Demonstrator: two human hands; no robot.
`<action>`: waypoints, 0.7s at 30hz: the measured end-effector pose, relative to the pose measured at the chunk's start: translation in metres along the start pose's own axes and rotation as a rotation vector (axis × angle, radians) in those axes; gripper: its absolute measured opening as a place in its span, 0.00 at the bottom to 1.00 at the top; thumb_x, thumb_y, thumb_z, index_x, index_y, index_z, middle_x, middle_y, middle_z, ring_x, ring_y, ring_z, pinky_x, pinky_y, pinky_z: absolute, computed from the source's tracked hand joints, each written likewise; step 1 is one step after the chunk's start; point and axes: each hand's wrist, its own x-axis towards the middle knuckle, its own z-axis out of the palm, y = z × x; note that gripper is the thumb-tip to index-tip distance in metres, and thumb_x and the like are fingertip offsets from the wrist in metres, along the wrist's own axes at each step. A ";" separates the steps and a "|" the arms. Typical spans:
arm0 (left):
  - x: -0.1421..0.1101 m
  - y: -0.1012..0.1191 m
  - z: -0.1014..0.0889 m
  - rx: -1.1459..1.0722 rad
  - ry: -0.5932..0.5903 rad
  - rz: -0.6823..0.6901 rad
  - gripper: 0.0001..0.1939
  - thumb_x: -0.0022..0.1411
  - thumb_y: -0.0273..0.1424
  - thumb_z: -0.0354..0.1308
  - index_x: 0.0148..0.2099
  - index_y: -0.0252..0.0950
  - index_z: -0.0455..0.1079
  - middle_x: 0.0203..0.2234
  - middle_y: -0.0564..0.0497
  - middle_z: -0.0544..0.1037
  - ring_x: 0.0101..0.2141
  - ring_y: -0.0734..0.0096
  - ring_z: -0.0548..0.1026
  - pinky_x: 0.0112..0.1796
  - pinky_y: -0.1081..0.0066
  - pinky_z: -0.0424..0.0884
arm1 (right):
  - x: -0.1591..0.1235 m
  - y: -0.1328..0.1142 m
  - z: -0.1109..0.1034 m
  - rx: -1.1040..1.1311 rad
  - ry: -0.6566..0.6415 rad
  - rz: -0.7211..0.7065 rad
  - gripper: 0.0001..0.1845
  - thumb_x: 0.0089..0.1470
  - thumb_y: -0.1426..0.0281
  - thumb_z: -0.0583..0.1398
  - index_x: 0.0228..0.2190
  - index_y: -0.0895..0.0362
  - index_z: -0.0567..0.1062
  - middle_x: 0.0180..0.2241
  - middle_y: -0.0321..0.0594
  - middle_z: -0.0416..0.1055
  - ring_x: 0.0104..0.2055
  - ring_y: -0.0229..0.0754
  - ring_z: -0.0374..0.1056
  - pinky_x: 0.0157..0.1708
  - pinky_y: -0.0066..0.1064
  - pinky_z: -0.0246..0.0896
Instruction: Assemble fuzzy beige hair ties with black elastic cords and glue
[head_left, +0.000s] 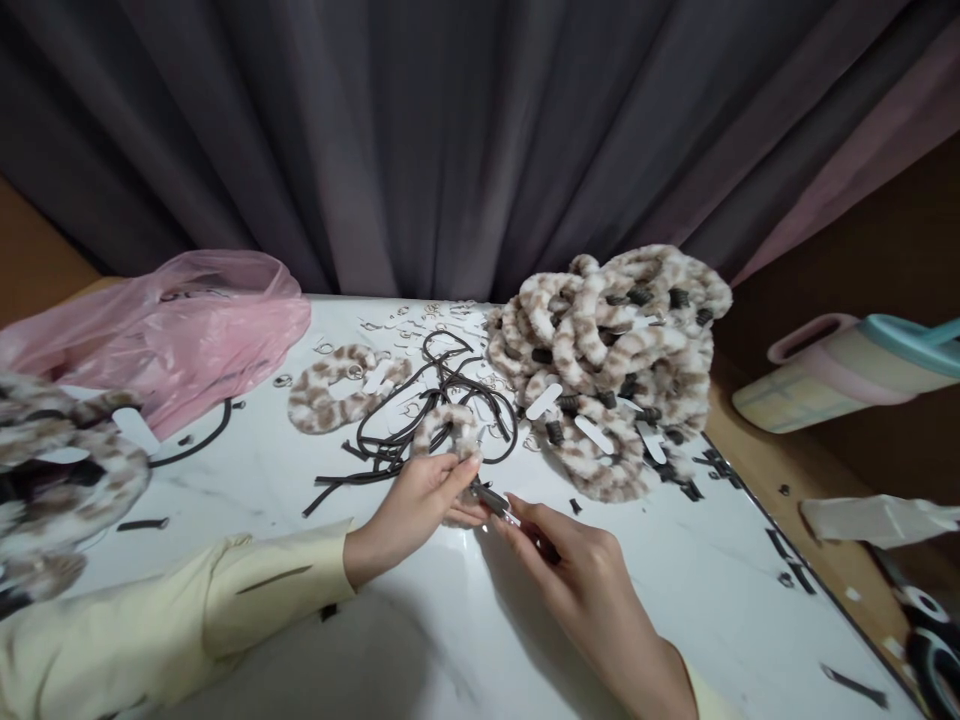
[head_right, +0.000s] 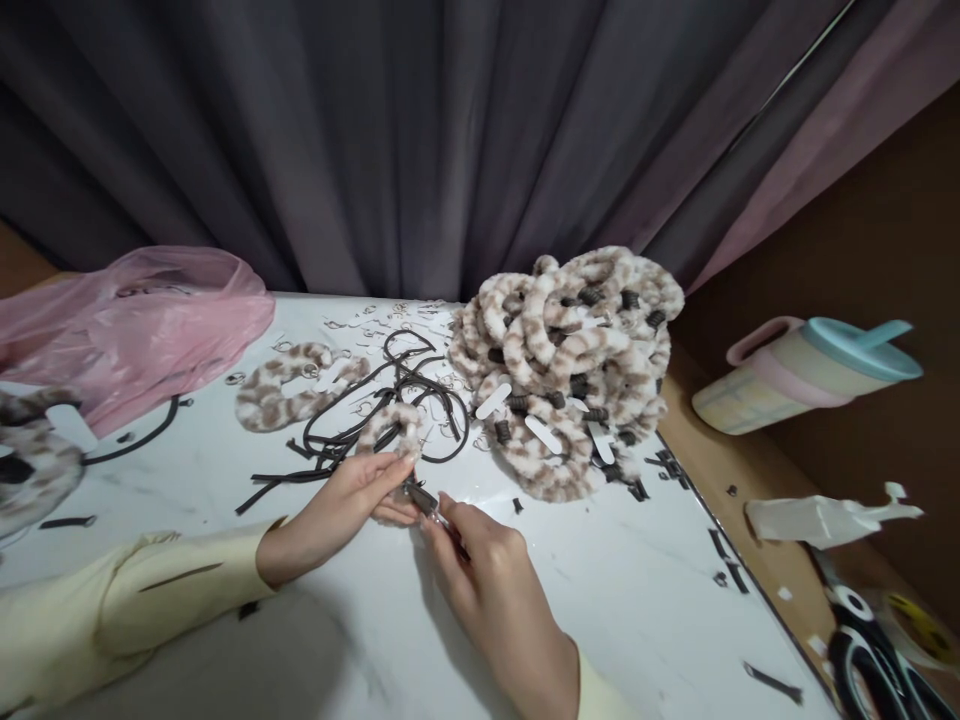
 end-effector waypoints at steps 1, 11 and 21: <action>0.000 0.000 0.000 -0.002 0.002 -0.003 0.21 0.55 0.47 0.56 0.31 0.32 0.65 0.23 0.50 0.74 0.27 0.67 0.77 0.35 0.65 0.75 | 0.000 -0.001 0.000 -0.001 -0.004 -0.001 0.12 0.60 0.66 0.52 0.30 0.59 0.72 0.20 0.36 0.70 0.18 0.33 0.64 0.20 0.21 0.59; 0.000 0.000 0.000 0.007 -0.005 -0.009 0.21 0.55 0.48 0.56 0.31 0.31 0.65 0.22 0.50 0.74 0.27 0.67 0.77 0.34 0.67 0.75 | 0.000 -0.001 0.000 -0.021 -0.004 -0.031 0.14 0.60 0.66 0.51 0.32 0.60 0.73 0.19 0.36 0.69 0.17 0.33 0.63 0.19 0.21 0.58; 0.000 -0.002 0.001 0.024 0.037 0.014 0.21 0.54 0.48 0.57 0.29 0.32 0.63 0.23 0.51 0.73 0.27 0.67 0.77 0.33 0.68 0.75 | 0.003 -0.005 0.005 -0.050 -0.033 -0.003 0.15 0.61 0.68 0.49 0.30 0.60 0.71 0.20 0.37 0.70 0.17 0.33 0.62 0.19 0.22 0.55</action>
